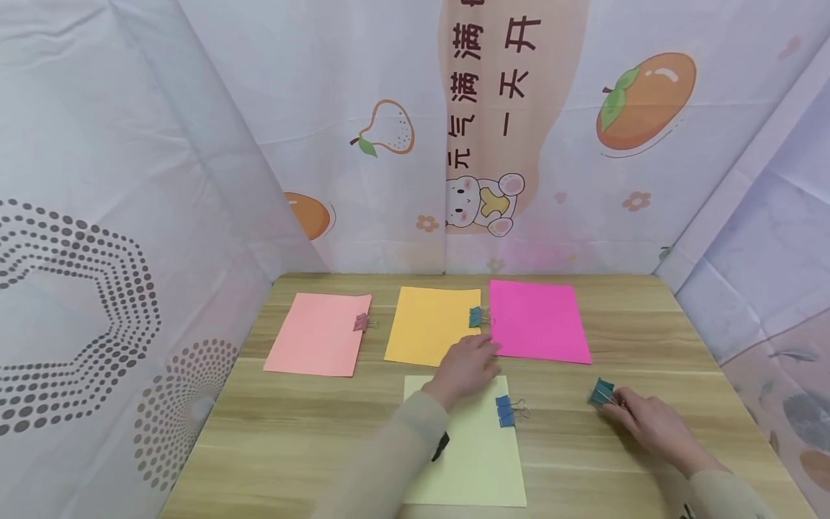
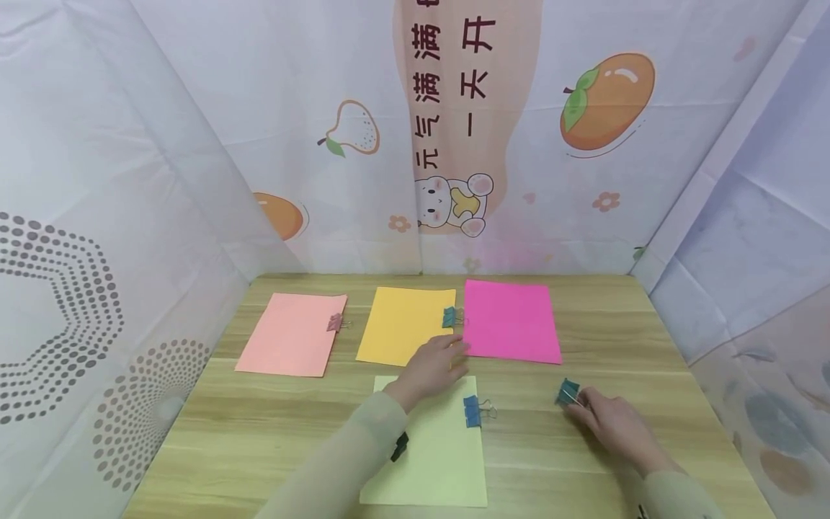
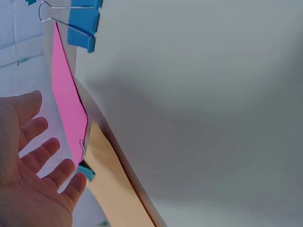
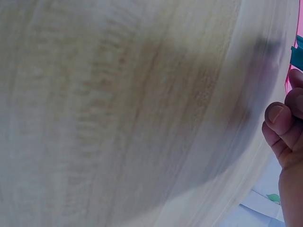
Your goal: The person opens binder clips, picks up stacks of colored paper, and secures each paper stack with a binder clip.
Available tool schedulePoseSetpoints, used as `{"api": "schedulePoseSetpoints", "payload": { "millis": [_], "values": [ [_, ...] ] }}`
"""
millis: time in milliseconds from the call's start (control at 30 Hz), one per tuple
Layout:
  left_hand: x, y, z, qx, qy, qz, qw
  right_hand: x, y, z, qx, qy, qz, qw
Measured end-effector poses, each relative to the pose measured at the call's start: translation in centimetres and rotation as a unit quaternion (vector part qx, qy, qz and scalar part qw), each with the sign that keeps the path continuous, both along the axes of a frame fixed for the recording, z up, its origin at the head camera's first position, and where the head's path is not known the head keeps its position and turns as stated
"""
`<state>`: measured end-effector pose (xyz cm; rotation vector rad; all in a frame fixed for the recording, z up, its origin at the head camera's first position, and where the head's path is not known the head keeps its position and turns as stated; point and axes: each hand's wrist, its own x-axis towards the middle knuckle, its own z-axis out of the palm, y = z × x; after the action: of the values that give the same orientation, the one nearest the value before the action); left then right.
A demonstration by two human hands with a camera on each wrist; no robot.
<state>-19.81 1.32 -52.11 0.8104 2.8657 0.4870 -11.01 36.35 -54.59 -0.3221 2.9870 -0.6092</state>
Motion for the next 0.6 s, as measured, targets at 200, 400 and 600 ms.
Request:
{"api": "schedulePoseSetpoints", "payload": {
  "millis": [200,400,600],
  "values": [
    [-0.2,2.1,0.3,-0.034,-0.003,-0.014,0.9993,0.2,0.2,-0.1,0.000,0.012,-0.003,0.9999],
    [-0.3,3.6,0.3,-0.069,-0.007,-0.023,0.9973,0.2,0.3,-0.1,0.000,0.000,-0.008,1.0000],
    [-0.2,4.4,-0.7,-0.130,-0.008,-0.037,0.9907,0.3,0.3,-0.2,-0.002,-0.003,-0.007,1.0000]
  ]
}}
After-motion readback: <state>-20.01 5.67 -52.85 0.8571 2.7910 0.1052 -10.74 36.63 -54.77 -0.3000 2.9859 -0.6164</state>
